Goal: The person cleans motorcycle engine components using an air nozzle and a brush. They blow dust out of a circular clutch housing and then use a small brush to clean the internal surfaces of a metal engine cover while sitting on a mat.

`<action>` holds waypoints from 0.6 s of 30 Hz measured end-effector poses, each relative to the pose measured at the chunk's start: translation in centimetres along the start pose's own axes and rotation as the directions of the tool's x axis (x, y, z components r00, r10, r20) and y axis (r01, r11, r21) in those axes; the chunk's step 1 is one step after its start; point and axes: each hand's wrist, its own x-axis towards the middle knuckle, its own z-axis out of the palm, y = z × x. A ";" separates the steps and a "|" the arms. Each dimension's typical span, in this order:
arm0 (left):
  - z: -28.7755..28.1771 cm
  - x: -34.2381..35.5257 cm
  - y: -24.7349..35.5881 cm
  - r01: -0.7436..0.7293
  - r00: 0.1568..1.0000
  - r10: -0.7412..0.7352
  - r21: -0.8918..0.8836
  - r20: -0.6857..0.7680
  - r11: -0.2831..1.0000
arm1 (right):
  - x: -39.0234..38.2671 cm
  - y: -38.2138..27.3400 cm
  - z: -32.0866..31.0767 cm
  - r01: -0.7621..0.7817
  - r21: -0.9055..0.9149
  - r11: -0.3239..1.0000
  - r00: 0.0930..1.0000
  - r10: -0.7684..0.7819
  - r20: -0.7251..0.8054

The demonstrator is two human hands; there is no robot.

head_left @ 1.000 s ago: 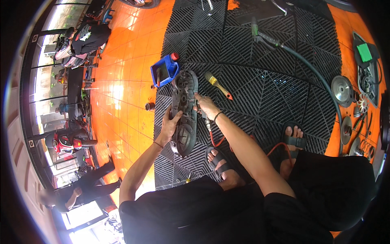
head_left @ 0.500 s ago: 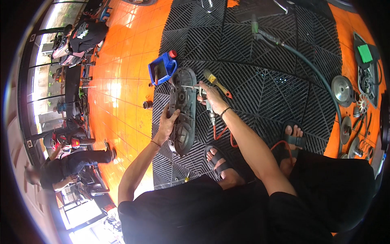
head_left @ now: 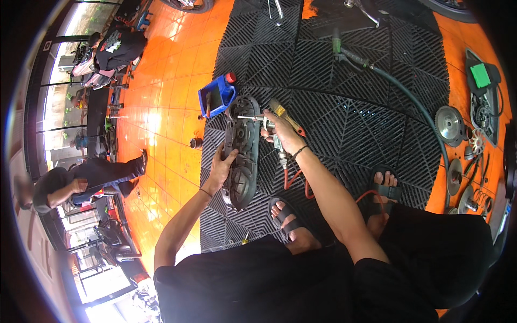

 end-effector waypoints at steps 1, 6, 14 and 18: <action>0.4 -0.1 0.5 0.000 1.000 0.001 0.034 -0.021 0.999 | -0.3 -0.6 -0.3 -0.042 -0.027 0.999 0.999 0.043 0.033; 0.7 -0.3 0.8 0.035 0.999 -0.032 0.067 -0.041 0.997 | -0.7 -0.8 -0.6 0.004 -0.140 0.990 0.974 -0.036 -0.224; 0.0 0.5 -0.1 -0.010 1.000 0.012 0.113 -0.025 0.994 | -1.5 1.7 -1.2 -0.205 -0.549 0.810 0.978 0.153 -0.139; -0.7 0.6 -0.5 -0.043 0.998 0.051 0.158 -0.048 0.986 | -2.8 1.8 0.3 -0.154 -0.577 0.802 0.957 0.267 0.116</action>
